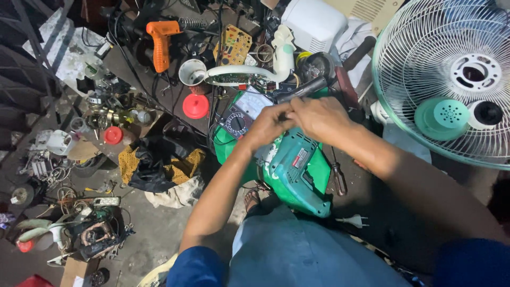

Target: Repairing a power drill by inspecting internal wiring with a multimeter and reassembling the housing.

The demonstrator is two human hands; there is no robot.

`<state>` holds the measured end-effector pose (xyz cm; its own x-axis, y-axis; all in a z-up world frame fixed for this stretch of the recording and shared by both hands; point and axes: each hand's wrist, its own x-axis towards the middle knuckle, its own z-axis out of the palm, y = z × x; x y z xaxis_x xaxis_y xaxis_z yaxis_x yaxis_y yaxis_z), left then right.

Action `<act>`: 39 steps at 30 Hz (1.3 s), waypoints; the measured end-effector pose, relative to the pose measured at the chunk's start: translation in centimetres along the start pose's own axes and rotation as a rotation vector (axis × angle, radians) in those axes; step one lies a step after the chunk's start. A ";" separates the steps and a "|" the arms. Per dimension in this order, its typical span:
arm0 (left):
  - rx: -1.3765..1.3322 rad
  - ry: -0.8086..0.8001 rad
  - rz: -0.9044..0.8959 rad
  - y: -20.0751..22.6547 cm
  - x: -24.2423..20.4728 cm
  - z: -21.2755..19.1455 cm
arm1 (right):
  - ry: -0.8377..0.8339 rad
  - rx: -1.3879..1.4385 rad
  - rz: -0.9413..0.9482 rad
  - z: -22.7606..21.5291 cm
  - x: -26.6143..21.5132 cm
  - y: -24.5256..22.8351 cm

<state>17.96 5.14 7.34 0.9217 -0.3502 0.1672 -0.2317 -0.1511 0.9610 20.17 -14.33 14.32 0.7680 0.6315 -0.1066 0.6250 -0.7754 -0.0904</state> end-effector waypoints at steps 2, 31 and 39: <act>-0.016 -0.031 0.009 0.8 0.1 -0.3 | 0.026 -0.047 -0.008 -0.1 0.1 -0.1; -0.046 -0.182 0.102 -0.5 1.6 -1.2 | 0.153 -0.197 0.137 -0.4 -0.9 -0.2; 0.057 -0.157 0.199 -0.9 1.4 -1.6 | 0.092 -0.154 0.178 -0.5 -1.0 -0.6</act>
<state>20.00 6.29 7.10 0.7977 -0.5166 0.3112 -0.4248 -0.1149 0.8980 19.10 -14.48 15.01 0.8729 0.4877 -0.0156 0.4874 -0.8700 0.0747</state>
